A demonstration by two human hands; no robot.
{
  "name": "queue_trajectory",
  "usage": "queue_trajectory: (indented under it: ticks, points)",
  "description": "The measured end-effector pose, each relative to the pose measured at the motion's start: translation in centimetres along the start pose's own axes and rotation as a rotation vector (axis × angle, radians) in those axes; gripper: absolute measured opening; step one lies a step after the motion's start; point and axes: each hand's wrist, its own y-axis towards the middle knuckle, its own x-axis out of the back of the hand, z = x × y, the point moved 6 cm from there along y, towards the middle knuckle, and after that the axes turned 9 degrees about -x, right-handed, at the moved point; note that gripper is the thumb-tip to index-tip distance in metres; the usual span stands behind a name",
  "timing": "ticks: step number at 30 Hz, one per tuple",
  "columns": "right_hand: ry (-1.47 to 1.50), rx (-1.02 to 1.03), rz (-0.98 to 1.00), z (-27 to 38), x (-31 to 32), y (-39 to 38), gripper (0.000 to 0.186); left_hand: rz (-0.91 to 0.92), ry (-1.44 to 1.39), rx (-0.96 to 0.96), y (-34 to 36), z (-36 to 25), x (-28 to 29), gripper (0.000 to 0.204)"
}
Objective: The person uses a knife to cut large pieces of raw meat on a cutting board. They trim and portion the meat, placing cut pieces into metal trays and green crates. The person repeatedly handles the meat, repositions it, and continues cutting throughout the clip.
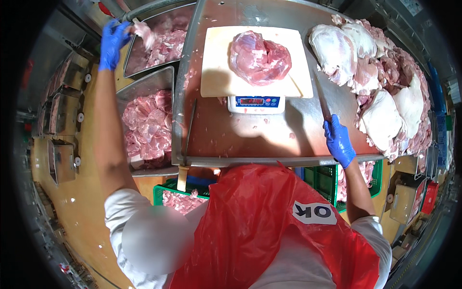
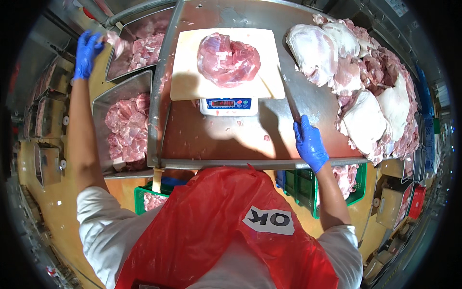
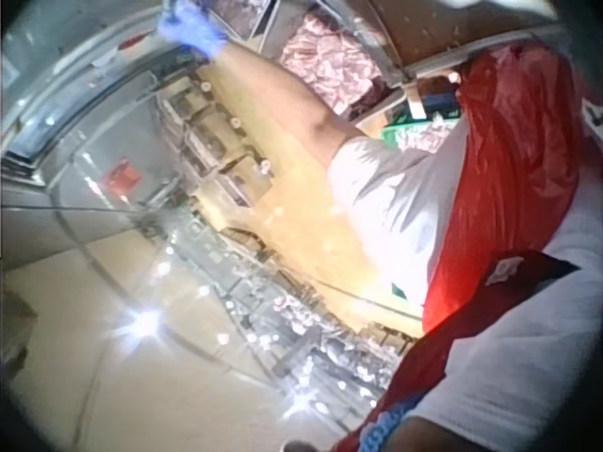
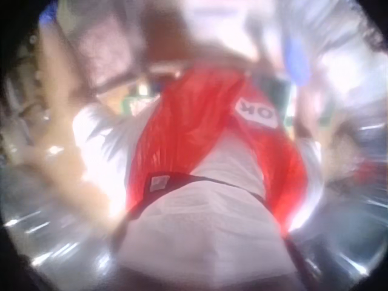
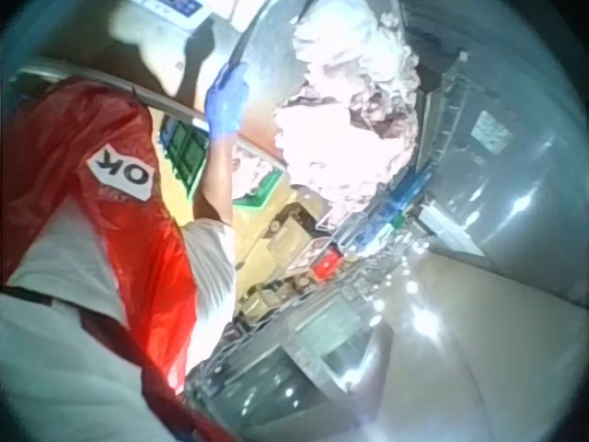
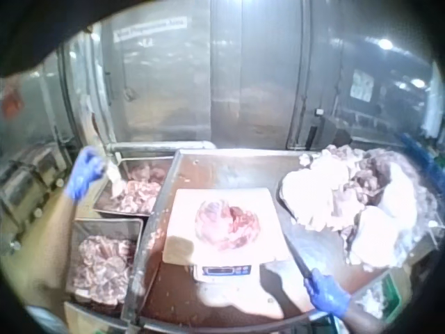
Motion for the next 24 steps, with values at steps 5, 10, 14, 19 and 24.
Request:
queue_trajectory:
  ticks: [5, 10, 14, 19, 24]
  points:
    - [0.434, -0.305, 0.031, -1.4, -2.6, -0.5, 0.019, -0.150, 0.538, -0.228, 5.7, 1.2, 2.5, 0.050]
    - [0.730, -0.389, 0.012, 0.3, -4.1, 1.1, 0.022, 0.451, -0.051, -0.347, -1.4, -6.8, -19.2, 0.048]
    - [0.991, -0.278, 0.043, 3.2, -6.5, 4.7, 0.022, 0.668, -0.410, -0.144, -6.7, -5.0, -29.2, 0.052]
    - [1.382, -0.138, 0.148, 8.3, -9.1, 10.2, 0.022, 0.549, -0.449, -0.032, -10.6, -4.9, -32.8, 0.032]
    - [1.127, -0.029, -0.016, 5.6, -8.5, 17.9, 0.019, 0.174, -0.209, -0.068, -14.9, -6.4, -30.7, 0.014]
